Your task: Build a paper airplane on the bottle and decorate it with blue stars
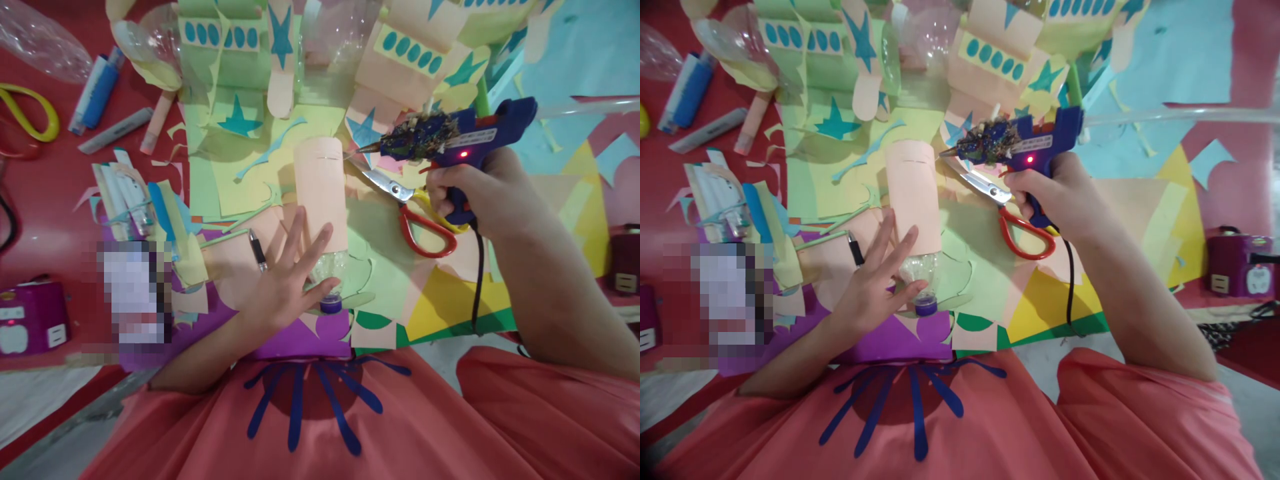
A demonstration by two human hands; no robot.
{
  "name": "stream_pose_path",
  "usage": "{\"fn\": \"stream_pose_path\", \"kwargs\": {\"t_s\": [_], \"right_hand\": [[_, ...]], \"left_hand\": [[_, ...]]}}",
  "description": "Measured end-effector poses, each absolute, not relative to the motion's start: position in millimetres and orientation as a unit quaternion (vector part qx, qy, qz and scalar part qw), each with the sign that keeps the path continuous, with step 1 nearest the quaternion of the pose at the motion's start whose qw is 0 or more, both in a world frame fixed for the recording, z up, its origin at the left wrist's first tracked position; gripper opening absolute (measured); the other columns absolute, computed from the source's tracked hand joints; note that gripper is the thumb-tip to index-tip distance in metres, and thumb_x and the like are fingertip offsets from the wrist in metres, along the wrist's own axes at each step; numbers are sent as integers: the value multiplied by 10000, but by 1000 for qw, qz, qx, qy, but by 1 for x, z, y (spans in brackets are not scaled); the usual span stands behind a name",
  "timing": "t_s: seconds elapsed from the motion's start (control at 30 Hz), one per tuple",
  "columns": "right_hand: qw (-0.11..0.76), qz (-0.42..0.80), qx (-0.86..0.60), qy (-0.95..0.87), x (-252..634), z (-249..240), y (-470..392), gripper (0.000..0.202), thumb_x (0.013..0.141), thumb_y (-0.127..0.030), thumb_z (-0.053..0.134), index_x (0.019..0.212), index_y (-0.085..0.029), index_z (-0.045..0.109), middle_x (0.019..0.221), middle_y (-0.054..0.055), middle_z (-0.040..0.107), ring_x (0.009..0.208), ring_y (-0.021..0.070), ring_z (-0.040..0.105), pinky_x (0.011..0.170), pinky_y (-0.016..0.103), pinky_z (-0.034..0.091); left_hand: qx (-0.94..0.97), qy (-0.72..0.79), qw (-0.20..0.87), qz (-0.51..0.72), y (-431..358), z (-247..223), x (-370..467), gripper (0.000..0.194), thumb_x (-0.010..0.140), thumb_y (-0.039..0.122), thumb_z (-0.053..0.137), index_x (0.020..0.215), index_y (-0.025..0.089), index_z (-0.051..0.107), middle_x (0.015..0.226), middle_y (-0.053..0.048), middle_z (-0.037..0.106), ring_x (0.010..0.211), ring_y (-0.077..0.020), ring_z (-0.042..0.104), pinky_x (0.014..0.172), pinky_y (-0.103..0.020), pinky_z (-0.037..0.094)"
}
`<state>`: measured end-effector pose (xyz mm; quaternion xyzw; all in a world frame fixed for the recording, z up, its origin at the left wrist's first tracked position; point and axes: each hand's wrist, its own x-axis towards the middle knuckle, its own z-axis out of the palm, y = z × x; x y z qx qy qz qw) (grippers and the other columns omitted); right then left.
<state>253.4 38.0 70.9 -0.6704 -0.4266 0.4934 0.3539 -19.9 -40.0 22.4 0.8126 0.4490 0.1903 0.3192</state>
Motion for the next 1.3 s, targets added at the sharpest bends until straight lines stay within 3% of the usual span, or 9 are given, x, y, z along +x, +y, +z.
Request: {"fn": "stream_pose_path", "kwargs": {"t_s": [0.13, 0.3, 0.53, 0.73, 0.9, 1.1, 1.3], "right_hand": [[367, 498, -663, -422, 250, 71, 40, 143, 616, -142, 635, 547, -197, 522, 448, -50, 481, 373, 48, 434, 349, 203, 327], [347, 496, -649, -460, 239, 75, 45, 202, 643, -154, 623, 506, -201, 482, 421, -52, 468, 352, 46, 409, 355, 218, 322], [333, 512, -615, -498, 223, 76, 51, 165, 660, -140, 598, 537, -195, 503, 411, -68, 471, 350, 43, 421, 371, 209, 326], [346, 541, -576, -507, 216, 74, 54, 203, 691, -81, 560, 547, -195, 475, 388, -97, 451, 339, 21, 404, 376, 187, 318], [338, 534, -590, -502, 218, 74, 50, 195, 707, -72, 588, 571, -183, 502, 412, -87, 483, 340, 26, 426, 367, 183, 318], [303, 515, -626, -500, 221, 75, 48, 183, 694, -71, 596, 546, -167, 547, 371, -73, 473, 323, 35, 412, 355, 187, 308], [283, 454, -683, -497, 248, 76, 38, 130, 650, -137, 652, 596, -189, 545, 412, -50, 504, 360, 60, 416, 384, 225, 291]], "left_hand": [[812, 449, 320, 190, -40, 23, -20, 679, 967, 503, 459, 1546, 379, 127, 1643, -139, 105, 1244, -303, 597, 751, -318, 628], [812, 445, 324, 196, -40, 23, -19, 686, 979, 494, 434, 1523, 468, 17, 1651, -95, 86, 1275, -327, 571, 740, -382, 640], [808, 441, 340, 193, -39, 23, -19, 665, 976, 501, 430, 1544, 404, 98, 1641, -159, 101, 939, -206, 726, 693, -314, 637], [805, 440, 349, 191, -39, 22, -18, 677, 976, 514, 417, 1519, 479, 14, 1646, -142, 72, 718, -142, 711, 623, -342, 633], [813, 435, 331, 202, -39, 20, -18, 680, 979, 509, 409, 1525, 465, 6, 1637, -162, 117, 745, -171, 726, 598, -348, 630], [813, 436, 326, 206, -38, 22, -19, 669, 975, 522, 412, 1534, 440, 54, 1628, -184, 140, 655, -112, 694, 608, -320, 627], [809, 446, 331, 190, -39, 23, -20, 655, 978, 496, 429, 1539, 418, 100, 1631, -173, 142, 683, -114, 705, 617, -295, 619]]}}
